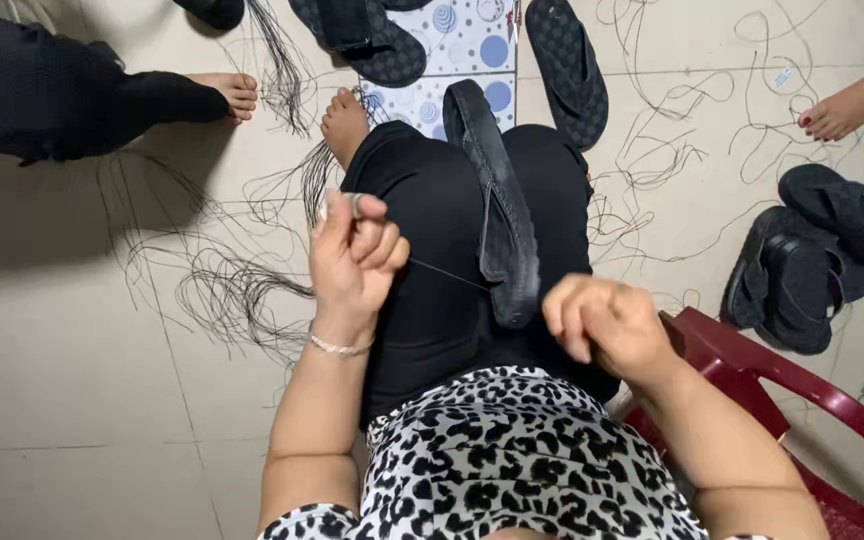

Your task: The person hand-sews the sole of a black sandal using a needle and thread while sitting on the floor surrounded by other footwear.

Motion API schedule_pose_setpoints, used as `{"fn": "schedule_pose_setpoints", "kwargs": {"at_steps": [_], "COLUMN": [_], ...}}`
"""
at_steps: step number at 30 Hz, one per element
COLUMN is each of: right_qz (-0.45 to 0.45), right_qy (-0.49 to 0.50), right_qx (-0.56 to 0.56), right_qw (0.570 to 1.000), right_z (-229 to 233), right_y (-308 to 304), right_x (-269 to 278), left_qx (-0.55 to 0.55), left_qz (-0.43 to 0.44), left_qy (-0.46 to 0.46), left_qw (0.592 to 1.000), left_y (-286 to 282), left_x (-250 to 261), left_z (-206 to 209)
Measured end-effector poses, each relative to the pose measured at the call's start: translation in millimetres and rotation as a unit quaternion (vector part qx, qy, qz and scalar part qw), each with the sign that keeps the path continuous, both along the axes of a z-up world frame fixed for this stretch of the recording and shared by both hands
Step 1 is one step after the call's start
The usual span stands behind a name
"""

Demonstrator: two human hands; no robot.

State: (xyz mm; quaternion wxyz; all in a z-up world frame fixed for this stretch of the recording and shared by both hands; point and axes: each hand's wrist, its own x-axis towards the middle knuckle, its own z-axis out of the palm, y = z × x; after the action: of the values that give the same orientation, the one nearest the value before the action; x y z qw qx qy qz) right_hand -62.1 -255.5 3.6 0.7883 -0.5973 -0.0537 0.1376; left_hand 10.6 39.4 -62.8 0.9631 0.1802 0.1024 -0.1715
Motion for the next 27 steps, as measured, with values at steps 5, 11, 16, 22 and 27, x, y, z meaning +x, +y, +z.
{"fn": "schedule_pose_setpoints", "kwargs": {"at_steps": [5,11,16,22,27], "right_qz": [-0.06,0.006,0.037,0.086,0.008], "right_qy": [0.107,-0.211,-0.151,0.032,0.088], "right_qx": [0.02,-0.227,-0.506,-0.438,-0.249], "right_qw": [0.992,0.951,0.849,0.894,0.964], "right_z": [-31.5,74.9,52.5,-14.4,-51.5], "right_y": [-12.8,14.9,20.3,-22.5,-94.8], "right_x": [8.0,43.3,89.7,69.3,38.5], "left_qx": [0.347,0.399,0.23,0.151,0.151], "left_qz": [0.097,-0.097,0.026,0.126,0.12], "left_qy": [-0.092,-0.295,-0.156,-0.073,-0.05], "left_qw": [0.928,0.863,0.96,0.978,0.98], "left_y": [-21.8,-97.9,18.8,98.4,108.9], "left_x": [-31.9,-51.0,-42.3,-84.5,-111.5], "left_z": [-41.9,61.7,33.4,24.0,9.5]}}
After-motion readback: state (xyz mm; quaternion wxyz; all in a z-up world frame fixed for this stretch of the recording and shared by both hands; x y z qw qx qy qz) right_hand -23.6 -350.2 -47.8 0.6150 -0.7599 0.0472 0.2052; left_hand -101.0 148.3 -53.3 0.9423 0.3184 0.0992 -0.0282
